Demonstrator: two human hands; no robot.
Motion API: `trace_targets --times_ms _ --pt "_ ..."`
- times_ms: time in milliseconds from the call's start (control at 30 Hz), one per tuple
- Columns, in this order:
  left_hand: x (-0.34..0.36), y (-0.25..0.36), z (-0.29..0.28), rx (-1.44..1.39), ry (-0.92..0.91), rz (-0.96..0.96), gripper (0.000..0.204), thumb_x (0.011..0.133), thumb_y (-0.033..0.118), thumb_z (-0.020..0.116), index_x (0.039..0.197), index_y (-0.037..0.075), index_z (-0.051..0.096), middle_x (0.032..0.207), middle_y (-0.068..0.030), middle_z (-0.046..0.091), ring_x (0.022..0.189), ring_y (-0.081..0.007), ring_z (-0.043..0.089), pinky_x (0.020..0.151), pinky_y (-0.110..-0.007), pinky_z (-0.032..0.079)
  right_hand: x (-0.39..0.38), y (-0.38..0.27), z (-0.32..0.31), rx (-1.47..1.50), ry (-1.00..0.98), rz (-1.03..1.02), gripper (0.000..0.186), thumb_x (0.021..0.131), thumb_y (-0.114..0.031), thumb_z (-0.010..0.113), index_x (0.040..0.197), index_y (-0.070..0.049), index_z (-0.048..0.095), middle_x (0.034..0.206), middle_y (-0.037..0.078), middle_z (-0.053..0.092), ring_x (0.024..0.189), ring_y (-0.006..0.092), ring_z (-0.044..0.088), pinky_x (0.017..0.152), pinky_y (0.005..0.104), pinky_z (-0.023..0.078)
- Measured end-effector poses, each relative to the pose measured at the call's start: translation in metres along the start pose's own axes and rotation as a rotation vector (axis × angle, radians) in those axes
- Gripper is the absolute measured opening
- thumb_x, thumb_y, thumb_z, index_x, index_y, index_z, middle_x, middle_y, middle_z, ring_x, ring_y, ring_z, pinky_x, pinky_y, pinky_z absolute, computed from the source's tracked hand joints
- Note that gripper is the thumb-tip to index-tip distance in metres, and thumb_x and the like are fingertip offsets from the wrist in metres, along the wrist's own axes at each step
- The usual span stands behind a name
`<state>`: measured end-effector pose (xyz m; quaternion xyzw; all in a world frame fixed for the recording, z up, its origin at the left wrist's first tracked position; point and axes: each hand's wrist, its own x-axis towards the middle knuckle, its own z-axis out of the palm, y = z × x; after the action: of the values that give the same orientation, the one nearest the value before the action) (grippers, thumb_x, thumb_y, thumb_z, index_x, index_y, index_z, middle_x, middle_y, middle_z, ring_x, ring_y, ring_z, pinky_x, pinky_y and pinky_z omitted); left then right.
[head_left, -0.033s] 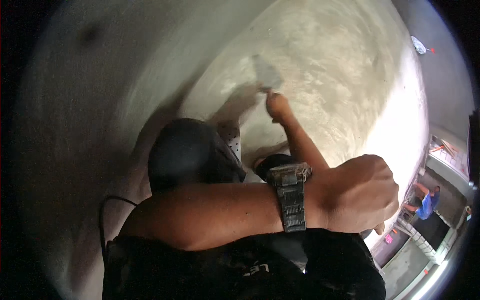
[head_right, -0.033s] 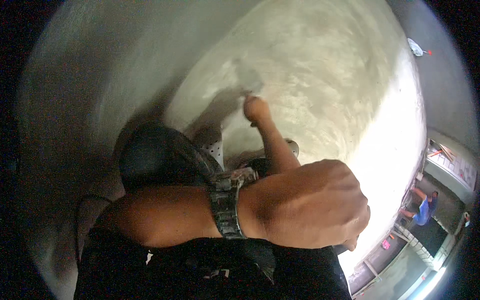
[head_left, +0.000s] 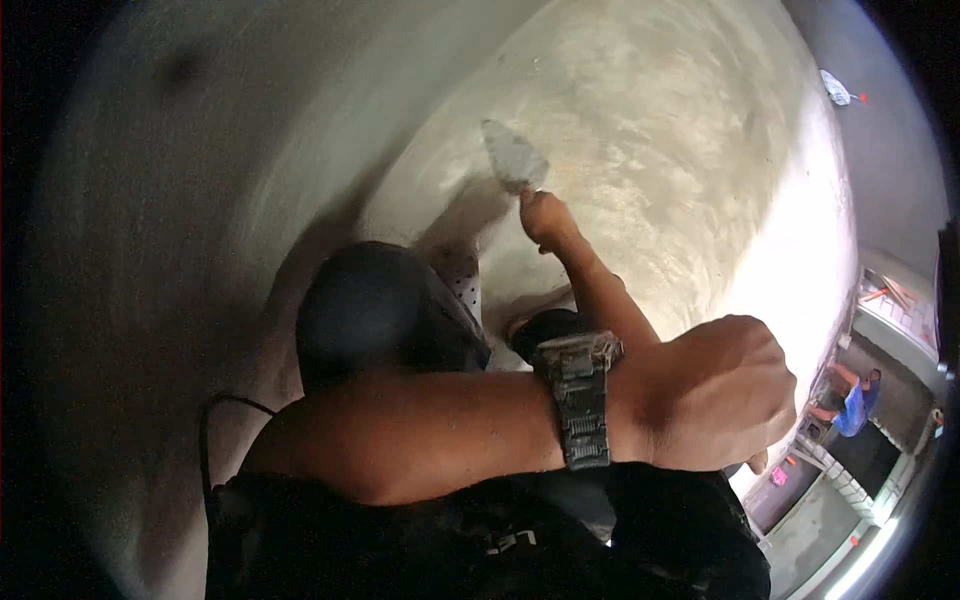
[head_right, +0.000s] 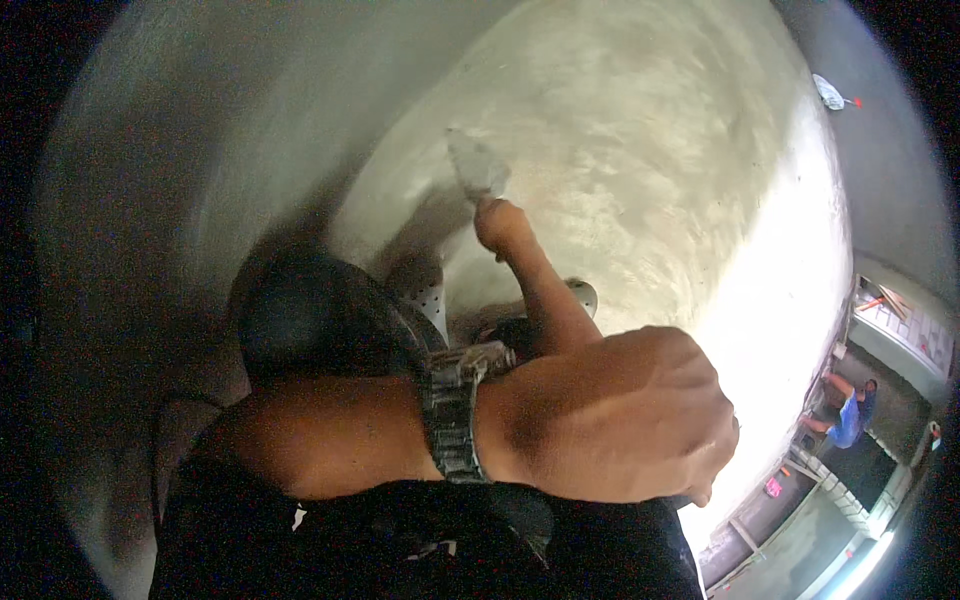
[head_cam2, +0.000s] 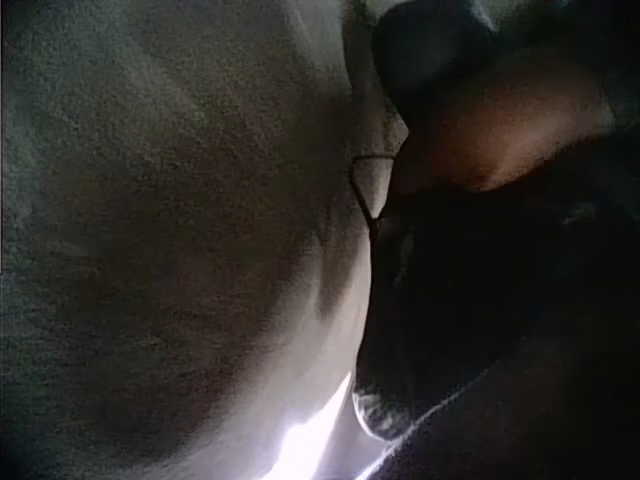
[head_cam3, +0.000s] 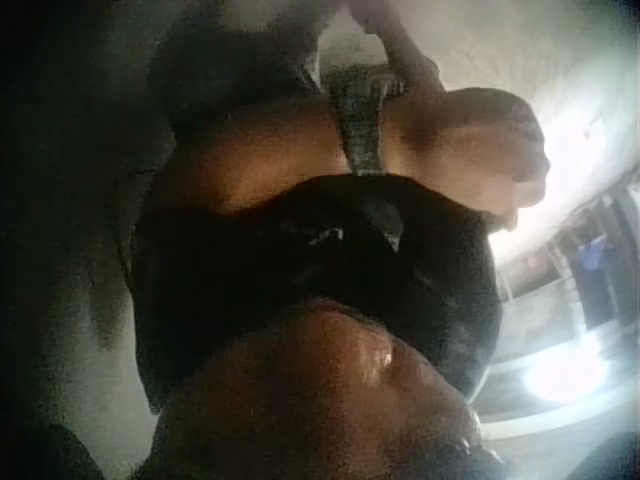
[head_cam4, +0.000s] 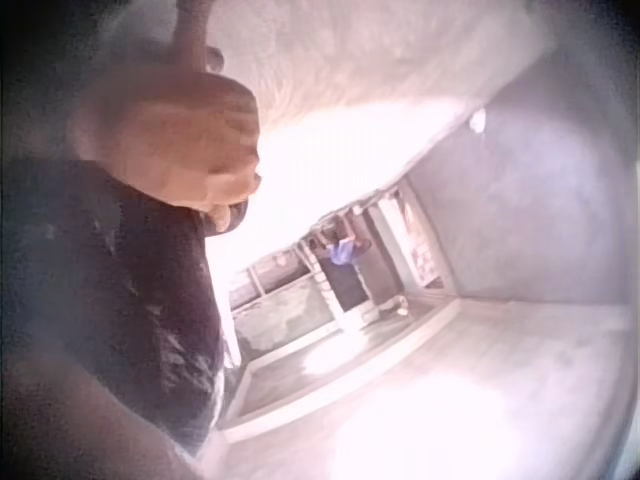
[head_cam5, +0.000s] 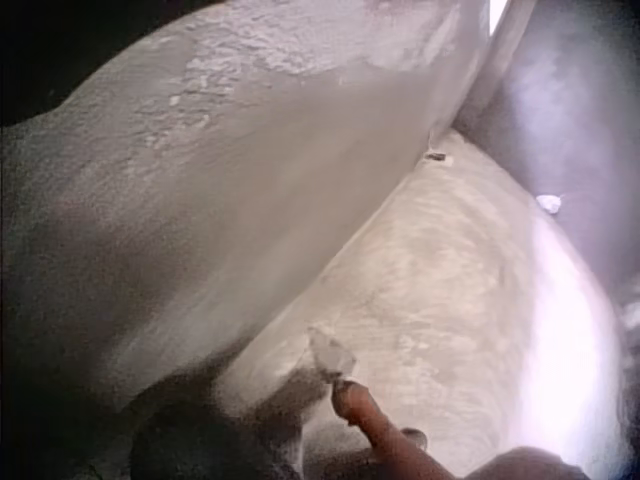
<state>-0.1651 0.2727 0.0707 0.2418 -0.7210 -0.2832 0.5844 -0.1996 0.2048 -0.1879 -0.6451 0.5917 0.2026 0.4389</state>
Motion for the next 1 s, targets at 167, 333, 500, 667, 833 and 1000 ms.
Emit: trace_targets --times_ms 167,333,500,667,833,1000 --pt "-0.002 0.009 0.008 -0.023 -0.027 -0.035 0.014 0.079 0.018 0.06 0.079 0.006 0.054 0.073 -0.0068 0.053 0.072 -0.0234 0.056 0.07 -0.035 0.045 0.048 0.072 -0.058 0.018 0.169 0.077 0.039 0.099 -0.027 0.044 0.109 0.008 0.058 0.105 0.025 0.065 0.078 0.0313 0.069 0.056 0.0416 0.058" --pt "0.023 0.0 0.026 -0.434 -0.171 -0.008 0.017 0.08 0.022 0.061 0.078 0.005 0.056 0.071 -0.0086 0.057 0.073 -0.0243 0.06 0.069 -0.036 0.047 0.099 0.275 -0.124 -0.794 0.305 0.024 0.053 0.068 -0.027 0.082 0.105 0.005 0.062 0.095 0.021 0.067 0.095 0.0335 0.066 0.084 0.0404 0.054" --pt "0.011 -0.022 0.012 -0.177 -0.178 -0.09 0.02 0.079 0.024 0.063 0.078 0.005 0.057 0.071 -0.0093 0.059 0.073 -0.0249 0.061 0.069 -0.038 0.047 0.041 0.037 -0.06 0.113 0.078 0.149 0.053 0.099 -0.038 0.04 0.115 0.009 0.058 0.108 0.025 0.065 0.089 0.0354 0.068 0.073 0.0437 0.059" --pt "0.026 -0.027 0.034 -0.29 -0.105 -0.091 0.021 0.083 0.026 0.062 0.081 0.006 0.056 0.072 -0.0062 0.056 0.073 -0.0222 0.059 0.067 -0.037 0.046 0.089 0.132 -0.152 0.032 0.355 0.216 0.047 0.1 -0.033 0.039 0.095 0.007 0.063 0.085 0.02 0.069 0.069 0.0302 0.069 0.064 0.0414 0.058" --pt "0.038 -0.037 0.018 -0.1 -0.201 -0.037 0.023 0.085 0.028 0.062 0.086 0.006 0.055 0.075 -0.0046 0.056 0.073 -0.0198 0.057 0.065 -0.035 0.043 0.114 0.145 -0.128 -0.254 0.187 -0.006 0.05 0.1 -0.034 0.035 0.099 0.01 0.061 0.083 0.021 0.068 0.065 0.0326 0.068 0.057 0.0427 0.058" --pt "0.025 -0.029 0.029 -0.182 0.114 -0.016 0.026 0.085 0.029 0.063 0.088 0.005 0.054 0.074 -0.0042 0.054 0.071 -0.0196 0.055 0.064 -0.034 0.042 0.075 0.087 -0.149 -0.195 0.205 0.092 0.055 0.102 -0.036 0.032 0.105 0.011 0.06 0.081 0.024 0.067 0.063 0.0329 0.068 0.056 0.0428 0.059"
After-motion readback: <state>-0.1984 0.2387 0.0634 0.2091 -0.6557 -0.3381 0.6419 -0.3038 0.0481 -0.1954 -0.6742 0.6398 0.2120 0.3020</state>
